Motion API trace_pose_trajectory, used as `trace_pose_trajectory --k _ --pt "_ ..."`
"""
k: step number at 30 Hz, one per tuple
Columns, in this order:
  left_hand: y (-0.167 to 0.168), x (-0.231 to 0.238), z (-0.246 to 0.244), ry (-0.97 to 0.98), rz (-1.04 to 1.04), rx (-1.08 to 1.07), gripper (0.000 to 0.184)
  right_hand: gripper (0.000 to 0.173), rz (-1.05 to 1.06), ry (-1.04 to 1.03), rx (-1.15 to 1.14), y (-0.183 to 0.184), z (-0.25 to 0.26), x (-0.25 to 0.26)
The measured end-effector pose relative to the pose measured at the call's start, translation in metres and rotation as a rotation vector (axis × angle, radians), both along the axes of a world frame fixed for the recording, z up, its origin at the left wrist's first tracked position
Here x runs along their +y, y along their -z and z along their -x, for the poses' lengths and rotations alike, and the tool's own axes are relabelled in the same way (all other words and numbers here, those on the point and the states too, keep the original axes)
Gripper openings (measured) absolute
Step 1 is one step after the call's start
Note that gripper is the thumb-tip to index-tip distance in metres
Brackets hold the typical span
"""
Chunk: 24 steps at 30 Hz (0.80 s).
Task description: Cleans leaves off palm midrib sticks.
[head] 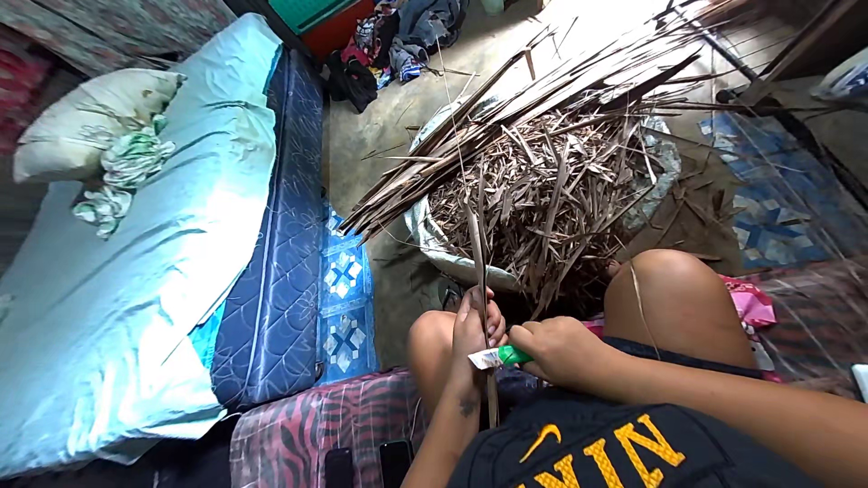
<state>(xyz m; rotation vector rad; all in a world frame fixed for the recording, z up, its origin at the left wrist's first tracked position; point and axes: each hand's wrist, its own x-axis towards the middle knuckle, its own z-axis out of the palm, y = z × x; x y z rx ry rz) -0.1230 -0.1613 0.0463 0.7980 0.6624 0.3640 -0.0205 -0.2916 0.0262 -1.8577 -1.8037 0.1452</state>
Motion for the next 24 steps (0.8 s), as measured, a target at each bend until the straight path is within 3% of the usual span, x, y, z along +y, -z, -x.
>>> trace_pose_trajectory --k 11,15,22,24 --pt "0.009 -0.002 0.008 0.014 -0.099 0.080 0.031 0.020 0.042 0.045 -0.034 -0.001 -0.013 0.016" --pt "0.000 -0.005 0.006 0.022 -0.006 0.162 0.029 0.020 0.210 0.050 0.046 -0.013 -0.023 0.023" --pt "-0.001 -0.010 0.001 0.093 0.045 0.145 0.030 0.030 0.511 0.236 0.150 -0.032 -0.086 0.065" --pt "-0.002 -0.010 0.001 0.106 0.035 0.164 0.031 0.026 0.457 0.390 0.154 -0.026 -0.116 0.083"
